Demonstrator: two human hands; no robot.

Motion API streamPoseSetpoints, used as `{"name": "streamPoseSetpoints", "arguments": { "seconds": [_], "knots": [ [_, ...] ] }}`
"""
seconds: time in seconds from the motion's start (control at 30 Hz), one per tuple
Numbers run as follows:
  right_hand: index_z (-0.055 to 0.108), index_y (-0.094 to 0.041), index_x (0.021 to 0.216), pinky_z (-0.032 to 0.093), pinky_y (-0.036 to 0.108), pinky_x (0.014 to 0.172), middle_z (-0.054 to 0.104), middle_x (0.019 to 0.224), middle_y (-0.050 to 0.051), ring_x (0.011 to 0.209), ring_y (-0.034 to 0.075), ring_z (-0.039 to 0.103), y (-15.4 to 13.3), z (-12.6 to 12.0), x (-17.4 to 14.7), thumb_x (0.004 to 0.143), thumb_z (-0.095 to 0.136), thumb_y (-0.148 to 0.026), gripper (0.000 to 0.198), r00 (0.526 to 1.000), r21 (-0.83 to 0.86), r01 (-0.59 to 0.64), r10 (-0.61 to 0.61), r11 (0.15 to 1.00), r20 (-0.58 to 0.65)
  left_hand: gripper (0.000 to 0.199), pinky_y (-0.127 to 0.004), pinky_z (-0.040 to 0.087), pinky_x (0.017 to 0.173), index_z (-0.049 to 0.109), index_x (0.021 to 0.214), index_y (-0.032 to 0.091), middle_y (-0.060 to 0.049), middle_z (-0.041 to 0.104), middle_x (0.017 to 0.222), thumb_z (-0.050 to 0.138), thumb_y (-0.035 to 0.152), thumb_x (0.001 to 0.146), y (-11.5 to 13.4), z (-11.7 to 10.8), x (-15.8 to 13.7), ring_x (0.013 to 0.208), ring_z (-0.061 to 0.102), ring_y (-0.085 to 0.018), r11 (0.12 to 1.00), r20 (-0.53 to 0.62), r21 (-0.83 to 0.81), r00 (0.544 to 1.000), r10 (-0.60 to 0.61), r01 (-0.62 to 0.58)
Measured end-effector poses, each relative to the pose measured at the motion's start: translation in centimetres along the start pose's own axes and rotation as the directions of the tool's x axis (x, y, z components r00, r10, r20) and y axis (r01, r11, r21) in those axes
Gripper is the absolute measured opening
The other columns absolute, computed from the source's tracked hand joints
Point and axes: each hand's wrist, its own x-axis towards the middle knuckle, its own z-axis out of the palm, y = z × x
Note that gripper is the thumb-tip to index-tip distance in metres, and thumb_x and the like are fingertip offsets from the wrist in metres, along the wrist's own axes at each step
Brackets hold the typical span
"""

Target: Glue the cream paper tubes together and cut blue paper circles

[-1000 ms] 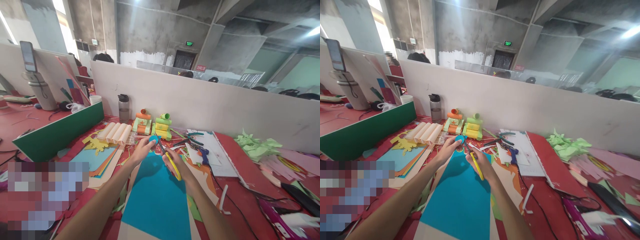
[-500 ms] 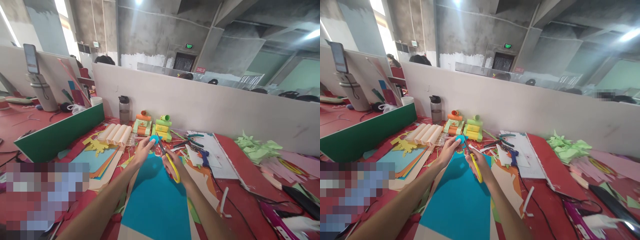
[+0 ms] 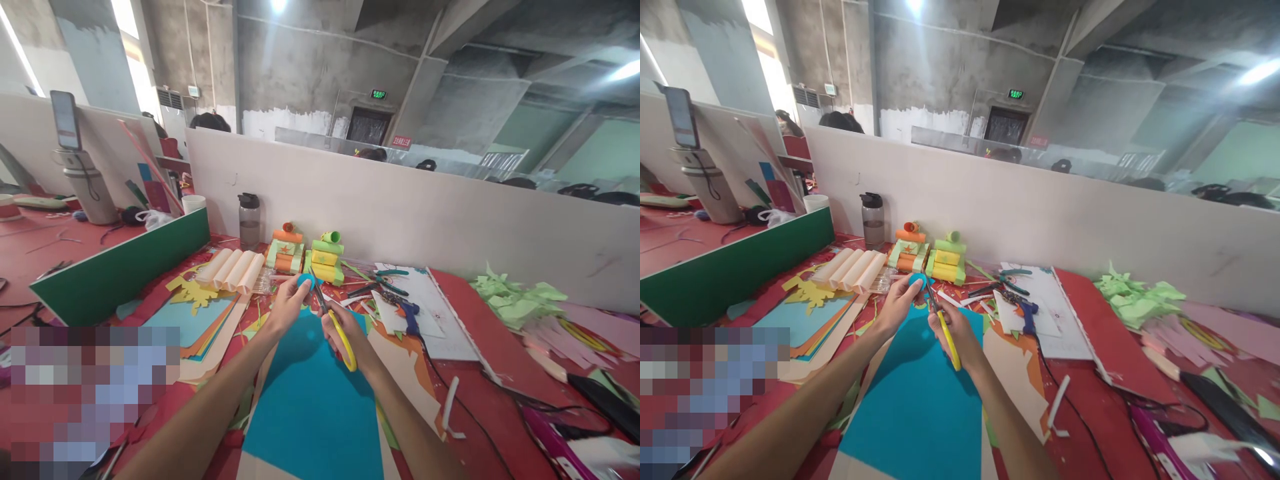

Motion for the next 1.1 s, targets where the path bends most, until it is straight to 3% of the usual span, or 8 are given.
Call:
{"name": "streamPoseSetpoints", "arguments": {
  "seconds": [0.43, 0.67, 0.9, 1.1],
  "knots": [
    [0.053, -0.022, 0.091, 0.028, 0.021, 0.037, 0.042, 0.059, -0.007, 0.040, 0.008, 0.036, -0.6, -0.5, 0.0, 0.087, 0.062, -0.066, 0.045, 0.999, -0.047, -0.042, 0.041, 0.998, -0.004, 0.038, -0.026, 0.039, 0.061, 0.054, 0.072, 0.018, 0.003, 0.053, 0.061, 0.055, 0.051, 0.092, 0.1, -0.3, 0.2, 0.059, 0.050, -0.012, 0.998, 0.027, 0.053, 1.000, -0.014, 0.013],
    [0.055, -0.022, 0.095, 0.029, 0.021, 0.038, 0.046, 0.062, -0.006, 0.042, 0.009, 0.038, -0.8, -1.3, 0.0, 0.086, 0.062, -0.066, 0.046, 0.998, -0.061, -0.058, 0.060, 0.996, 0.035, 0.036, -0.026, 0.038, 0.060, 0.057, 0.075, 0.017, 0.002, 0.054, 0.063, 0.058, 0.050, 0.090, 0.0, -0.8, 0.4, 0.060, 0.048, -0.012, 0.997, 0.144, 0.015, 0.987, -0.071, 0.069],
    [0.057, -0.022, 0.092, 0.025, 0.021, 0.037, 0.038, 0.054, -0.007, 0.041, 0.009, 0.032, -1.8, -0.7, -0.6, 0.085, 0.057, -0.073, 0.052, 0.998, -0.090, -0.041, 0.037, 0.995, -0.047, 0.038, -0.026, 0.038, 0.062, 0.055, 0.071, 0.017, 0.002, 0.054, 0.063, 0.060, 0.052, 0.087, 0.8, -1.0, 0.5, 0.061, 0.048, -0.013, 0.992, 0.163, 0.026, 0.979, -0.126, 0.123],
    [0.058, -0.022, 0.091, 0.026, 0.020, 0.037, 0.040, 0.056, -0.006, 0.042, 0.009, 0.033, -2.2, -0.7, -0.9, 0.087, 0.055, -0.073, 0.051, 0.998, -0.094, -0.047, 0.043, 0.994, -0.044, 0.038, -0.026, 0.037, 0.061, 0.054, 0.070, 0.018, 0.002, 0.054, 0.064, 0.061, 0.051, 0.085, 0.8, -1.2, 0.5, 0.061, 0.048, -0.013, 0.991, 0.169, 0.011, 0.977, -0.132, 0.132]
  ]
}}
